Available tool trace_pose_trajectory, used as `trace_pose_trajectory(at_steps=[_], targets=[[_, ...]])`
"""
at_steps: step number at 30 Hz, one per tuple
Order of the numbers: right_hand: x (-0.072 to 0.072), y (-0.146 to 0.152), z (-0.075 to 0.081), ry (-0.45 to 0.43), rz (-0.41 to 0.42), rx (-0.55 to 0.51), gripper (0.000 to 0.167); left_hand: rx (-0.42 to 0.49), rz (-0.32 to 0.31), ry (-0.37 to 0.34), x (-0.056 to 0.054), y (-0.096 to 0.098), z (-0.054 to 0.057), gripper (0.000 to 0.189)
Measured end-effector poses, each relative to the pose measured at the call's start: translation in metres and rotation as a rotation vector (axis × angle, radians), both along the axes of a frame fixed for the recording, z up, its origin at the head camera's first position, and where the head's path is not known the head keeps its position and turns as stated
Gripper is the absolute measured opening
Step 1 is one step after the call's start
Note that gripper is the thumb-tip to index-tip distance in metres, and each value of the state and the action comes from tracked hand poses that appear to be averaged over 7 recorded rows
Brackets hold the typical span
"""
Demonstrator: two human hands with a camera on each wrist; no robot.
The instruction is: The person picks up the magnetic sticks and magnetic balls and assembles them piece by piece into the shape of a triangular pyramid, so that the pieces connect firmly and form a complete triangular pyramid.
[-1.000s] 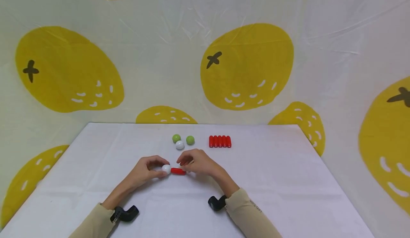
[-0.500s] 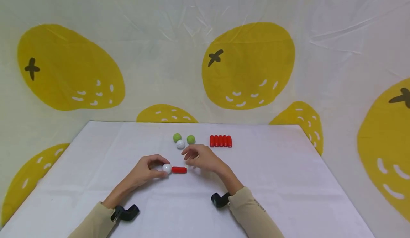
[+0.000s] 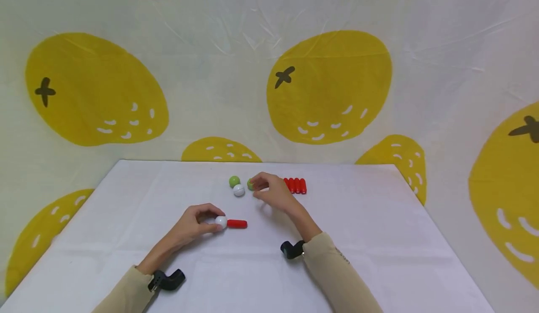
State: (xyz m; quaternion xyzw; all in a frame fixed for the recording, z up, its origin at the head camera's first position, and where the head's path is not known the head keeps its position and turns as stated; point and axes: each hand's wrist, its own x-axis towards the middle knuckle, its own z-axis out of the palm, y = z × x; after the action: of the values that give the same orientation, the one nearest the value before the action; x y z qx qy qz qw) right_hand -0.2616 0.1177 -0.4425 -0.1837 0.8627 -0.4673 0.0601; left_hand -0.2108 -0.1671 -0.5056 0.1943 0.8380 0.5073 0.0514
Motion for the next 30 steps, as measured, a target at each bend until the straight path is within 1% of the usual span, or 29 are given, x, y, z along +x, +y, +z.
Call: trace_pose_trajectory(at_steps=[3, 5, 9, 11, 14, 19, 24, 30], targets=[[-0.010, -0.001, 0.002, -0.006, -0.046, 0.027, 0.032, 0.004, -0.003, -0.009, 0.000, 0.000, -0.001, 0.030], [-0.017, -0.001, 0.003, -0.007, -0.059, 0.064, 0.033, 0.007, -0.005, -0.018, 0.000, 0.001, -0.001, 0.031], [-0.032, -0.004, 0.003, 0.006, -0.049, 0.151, 0.035, 0.011, 0.002, -0.034, 0.000, 0.001, 0.001, 0.031], [-0.039, -0.006, 0.002, 0.019, -0.038, 0.181, 0.036, 0.011, 0.009, -0.039, 0.001, 0.000, 0.001, 0.030], [-0.047, -0.009, 0.003, 0.012, -0.030, 0.208, 0.036, 0.012, 0.009, -0.040, 0.002, 0.000, 0.002, 0.030], [-0.053, -0.011, 0.005, -0.028, -0.017, 0.218, 0.037, 0.012, 0.008, -0.042, 0.003, -0.001, 0.003, 0.029], [-0.058, -0.011, 0.003, -0.053, 0.002, 0.243, 0.033, 0.008, -0.001, -0.031, 0.001, 0.000, 0.004, 0.030], [-0.058, -0.014, 0.002, -0.072, 0.031, 0.251, 0.030, -0.004, 0.015, -0.051, 0.000, 0.000, 0.003, 0.030]])
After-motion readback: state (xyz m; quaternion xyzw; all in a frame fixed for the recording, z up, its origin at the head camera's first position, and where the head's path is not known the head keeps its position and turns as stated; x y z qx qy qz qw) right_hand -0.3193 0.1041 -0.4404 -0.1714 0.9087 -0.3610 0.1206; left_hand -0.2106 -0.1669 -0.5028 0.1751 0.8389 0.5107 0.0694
